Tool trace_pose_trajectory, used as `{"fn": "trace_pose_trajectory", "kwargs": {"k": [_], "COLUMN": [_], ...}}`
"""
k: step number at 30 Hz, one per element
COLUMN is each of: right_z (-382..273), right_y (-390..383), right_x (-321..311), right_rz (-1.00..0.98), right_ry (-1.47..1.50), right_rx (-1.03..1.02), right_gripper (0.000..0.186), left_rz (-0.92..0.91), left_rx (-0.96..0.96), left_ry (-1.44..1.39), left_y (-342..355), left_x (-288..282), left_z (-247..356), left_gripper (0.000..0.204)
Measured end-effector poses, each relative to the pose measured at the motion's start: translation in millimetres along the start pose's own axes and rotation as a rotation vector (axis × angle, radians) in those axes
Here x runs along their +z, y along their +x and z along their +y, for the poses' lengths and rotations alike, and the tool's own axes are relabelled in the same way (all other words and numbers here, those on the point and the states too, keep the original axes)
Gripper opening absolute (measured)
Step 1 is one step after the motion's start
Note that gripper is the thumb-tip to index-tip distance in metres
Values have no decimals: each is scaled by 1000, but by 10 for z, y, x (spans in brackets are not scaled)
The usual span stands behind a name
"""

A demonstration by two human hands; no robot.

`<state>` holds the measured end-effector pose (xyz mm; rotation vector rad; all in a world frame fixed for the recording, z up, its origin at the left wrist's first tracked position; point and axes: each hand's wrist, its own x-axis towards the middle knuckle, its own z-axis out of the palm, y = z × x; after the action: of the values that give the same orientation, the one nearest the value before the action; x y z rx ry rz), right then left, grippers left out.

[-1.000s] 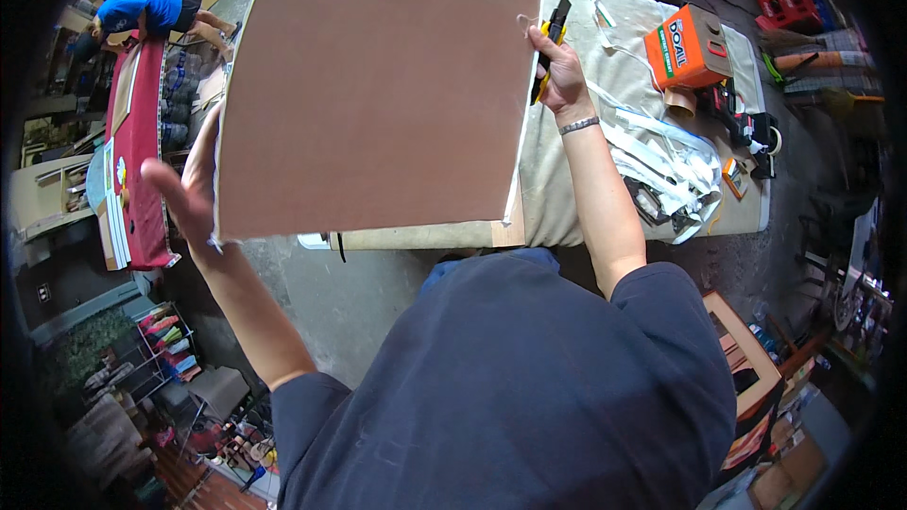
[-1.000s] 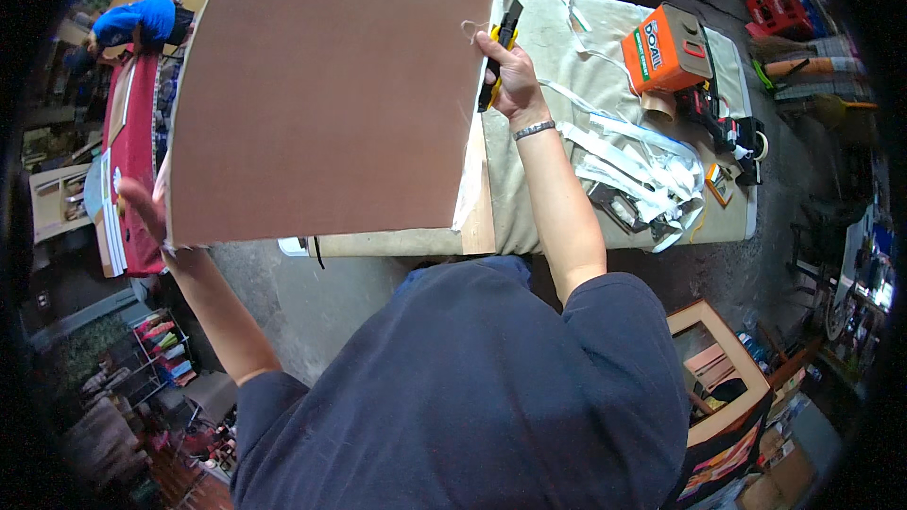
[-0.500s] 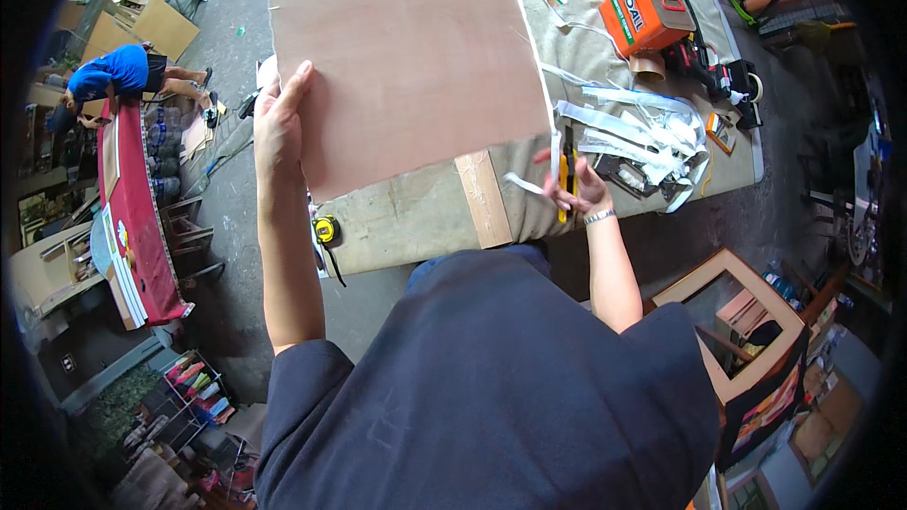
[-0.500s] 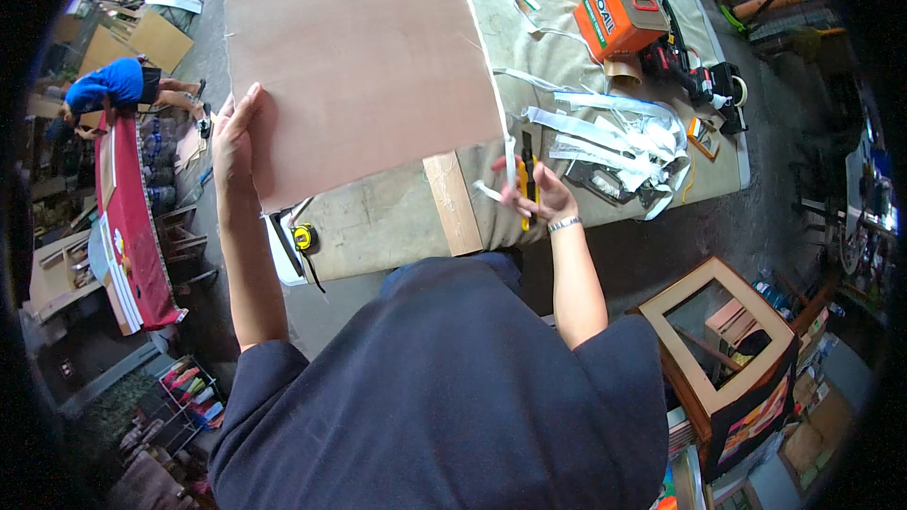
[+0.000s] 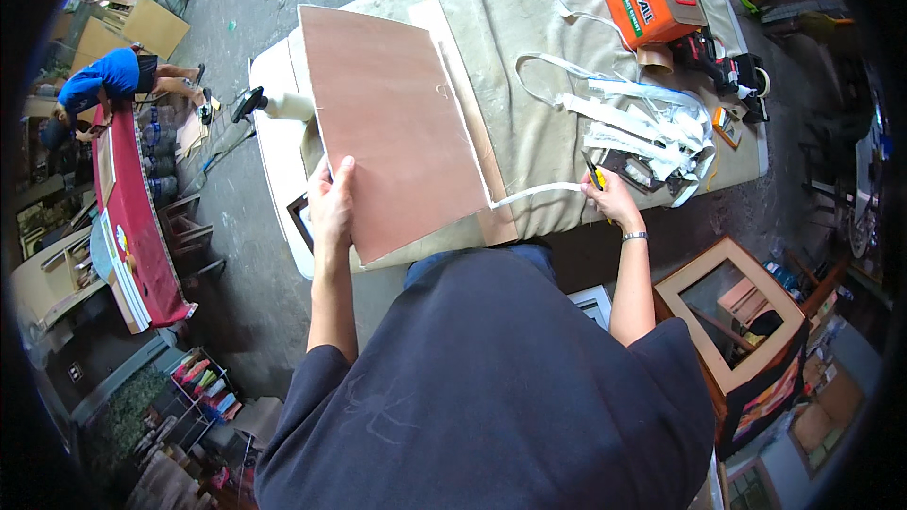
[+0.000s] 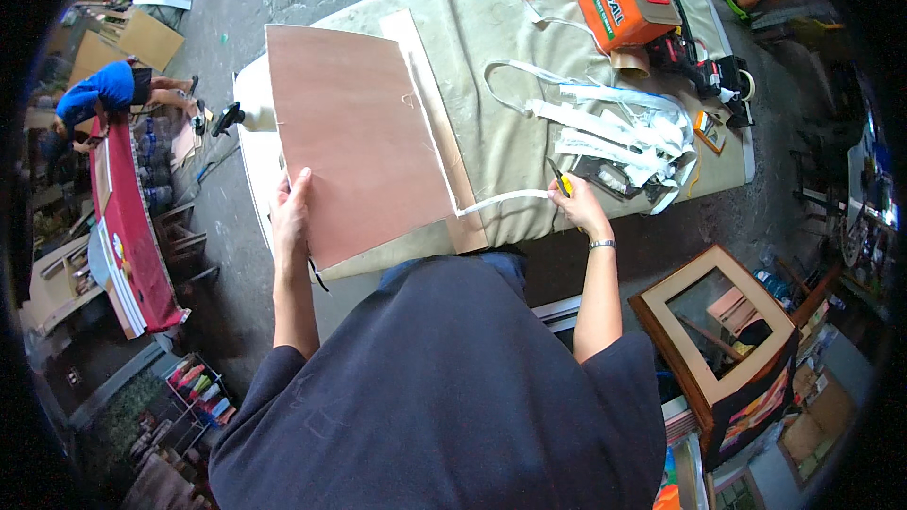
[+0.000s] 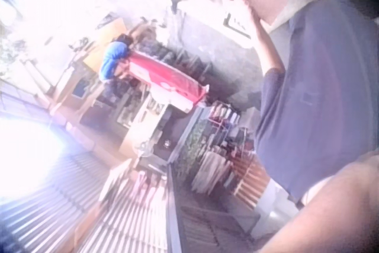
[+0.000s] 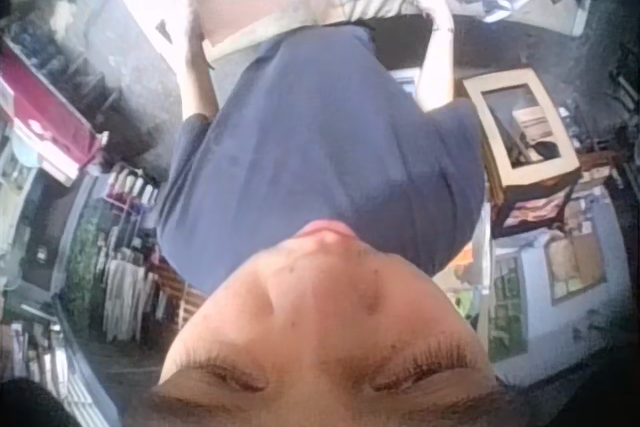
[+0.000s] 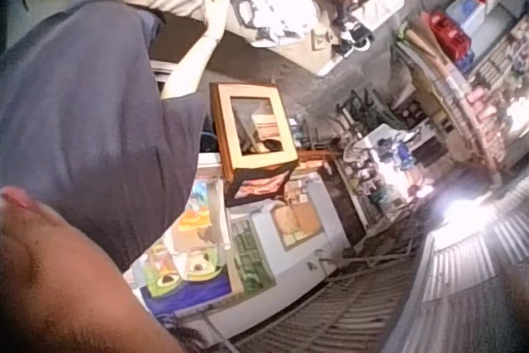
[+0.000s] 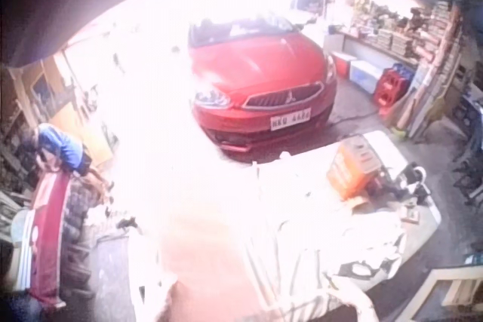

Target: The person uses a utility knife to trim the edges of a rectangular cardboard piece on a workbench. They repeatedly rotate the cardboard and cut along each side, then place the trimmed piece aside and pick up a printed artwork to position it on the bench.

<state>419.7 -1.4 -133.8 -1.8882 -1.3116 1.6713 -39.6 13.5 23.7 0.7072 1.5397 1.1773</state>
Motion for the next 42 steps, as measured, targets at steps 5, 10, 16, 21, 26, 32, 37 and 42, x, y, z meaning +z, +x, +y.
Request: {"fn": "trace_pose_trajectory", "kwargs": {"k": [5, 10, 16, 21, 26, 32, 37, 42], "right_z": [40, -355, -1368, -1968, -2074, -2168, -2132, -2134], "right_y": [175, 441, 1332, 2287, 2846, 2817, 2852, 2935], "right_x": [203, 563, 1604, 2016, 2138, 2155, 2147, 2133], "right_rz": [467, 443, 345, 392, 436, 382, 382, 349], "right_ry": [-437, -76, -218, -388, -520, -527, -538, -586], "right_rx": [-268, -250, -514, -435, -415, -359, -377, -390], "right_gripper": [26, 35, 33, 29, 23, 37, 36, 25], "left_rz": [-2, -10, -138, -154, -139, -141, -151, -157], "left_rx": [39, 80, 147, 176, 153, 113, 125, 140], "left_ry": [12, 142, 19, -62, -98, -88, -66, -66], "left_y": [-27, -54, -48, 62, 58, 86, 97, 102], "left_x": [111, 242, 340, 393, 419, 310, 295, 302], "left_z": [-285, -445, -279, -362, -277, -393, -400, -388], "left_gripper": [29, 31, 50, 53, 53, 52, 51, 51]}}
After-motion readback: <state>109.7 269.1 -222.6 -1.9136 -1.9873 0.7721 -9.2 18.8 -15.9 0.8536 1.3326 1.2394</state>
